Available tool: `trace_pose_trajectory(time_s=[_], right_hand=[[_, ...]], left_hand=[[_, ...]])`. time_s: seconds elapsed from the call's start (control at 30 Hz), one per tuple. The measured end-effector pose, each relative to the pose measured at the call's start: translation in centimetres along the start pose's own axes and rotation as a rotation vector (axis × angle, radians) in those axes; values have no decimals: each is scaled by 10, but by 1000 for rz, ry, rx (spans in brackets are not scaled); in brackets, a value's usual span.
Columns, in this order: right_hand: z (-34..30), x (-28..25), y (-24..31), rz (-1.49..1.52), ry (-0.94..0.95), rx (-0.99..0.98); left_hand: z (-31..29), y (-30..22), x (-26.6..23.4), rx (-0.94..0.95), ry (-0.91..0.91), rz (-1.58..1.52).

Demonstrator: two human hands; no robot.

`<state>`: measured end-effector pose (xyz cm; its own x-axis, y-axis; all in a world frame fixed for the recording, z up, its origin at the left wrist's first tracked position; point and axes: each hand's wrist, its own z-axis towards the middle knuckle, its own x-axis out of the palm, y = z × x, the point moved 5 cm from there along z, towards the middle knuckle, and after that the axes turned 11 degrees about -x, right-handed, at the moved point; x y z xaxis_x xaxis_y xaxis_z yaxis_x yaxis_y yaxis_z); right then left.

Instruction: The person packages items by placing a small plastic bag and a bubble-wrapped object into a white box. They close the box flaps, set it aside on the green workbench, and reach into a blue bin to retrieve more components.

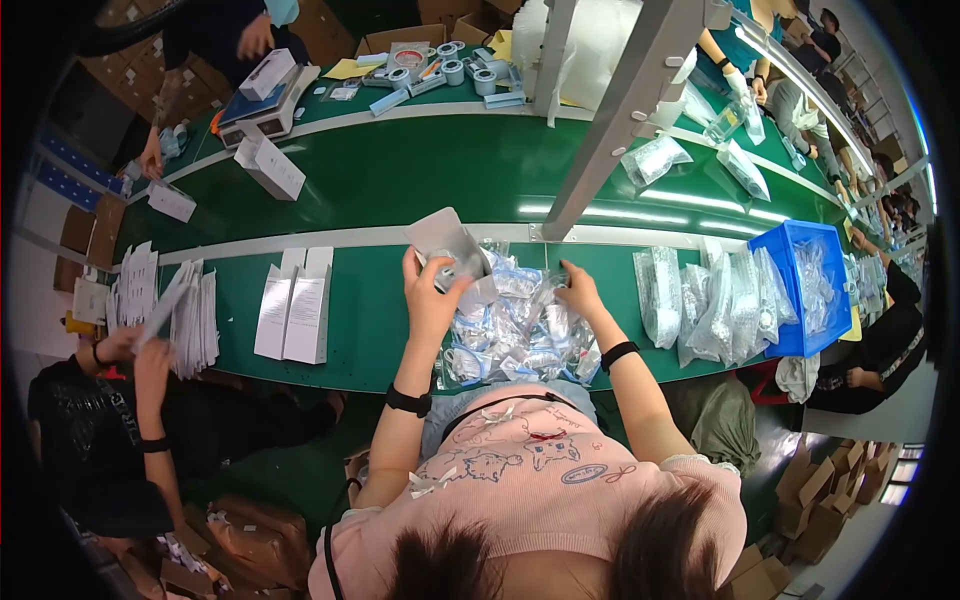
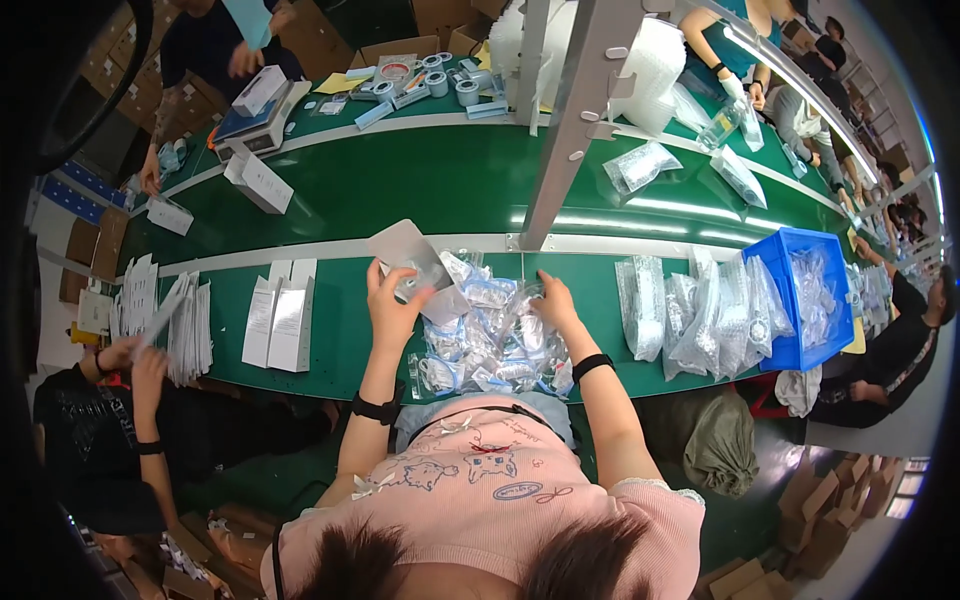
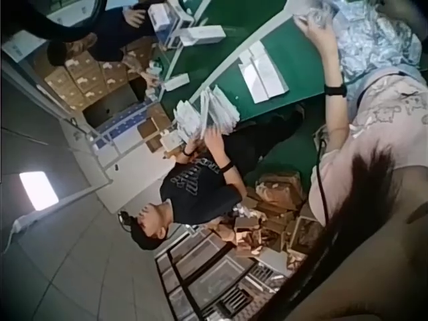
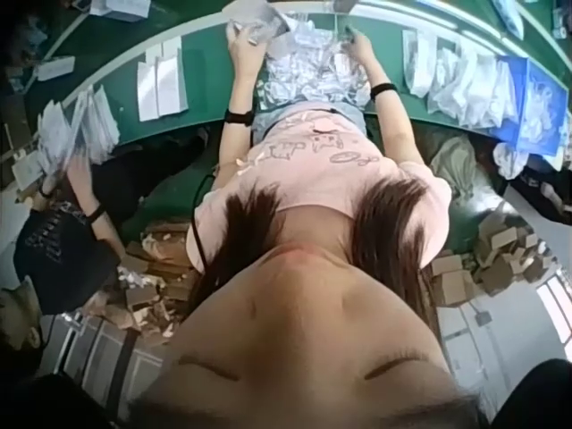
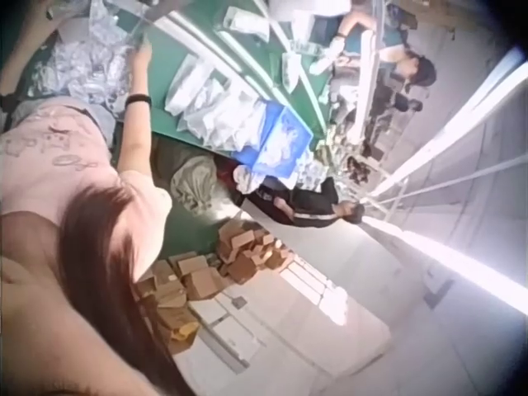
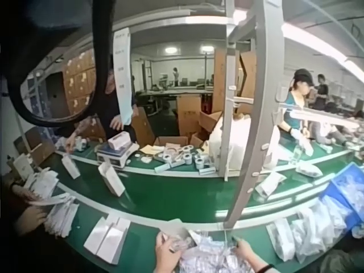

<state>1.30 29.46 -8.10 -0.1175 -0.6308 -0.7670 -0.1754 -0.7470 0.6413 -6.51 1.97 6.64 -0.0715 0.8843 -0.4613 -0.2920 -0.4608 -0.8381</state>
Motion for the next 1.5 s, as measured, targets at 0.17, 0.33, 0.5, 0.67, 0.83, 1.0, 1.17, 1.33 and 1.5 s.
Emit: trace_pose_trajectory(time_s=[0.17, 0.33, 0.5, 0.67, 0.83, 1.0, 1.17, 1.33, 1.5], right_hand=[[-5, -37, 31, 87, 84, -20], [-5, -119, 151, 624, -271, -465], [7, -103, 230, 795, -230, -665], [19, -61, 246, 37, -63, -1112], [6, -32, 247, -343, -12, -1095], [2, -47, 247, -205, -206, -1044], [3, -35, 223, -135, -180, -969], [30, -24, 213, 363, -142, -630], [27, 12, 159, 717, 206, -596]], left_hand=[[7, 5, -8, -274, 83, 24], [17, 13, -7, -301, 82, 5], [24, 30, 3, -376, 118, -106], [25, 51, 3, -385, 117, -261], [22, 54, 3, -384, 158, -378], [16, 55, 1, -388, 62, -445], [9, 37, 0, -293, 7, -306], [11, 26, -1, -252, 18, -270], [4, 46, 4, -282, 133, -269]])
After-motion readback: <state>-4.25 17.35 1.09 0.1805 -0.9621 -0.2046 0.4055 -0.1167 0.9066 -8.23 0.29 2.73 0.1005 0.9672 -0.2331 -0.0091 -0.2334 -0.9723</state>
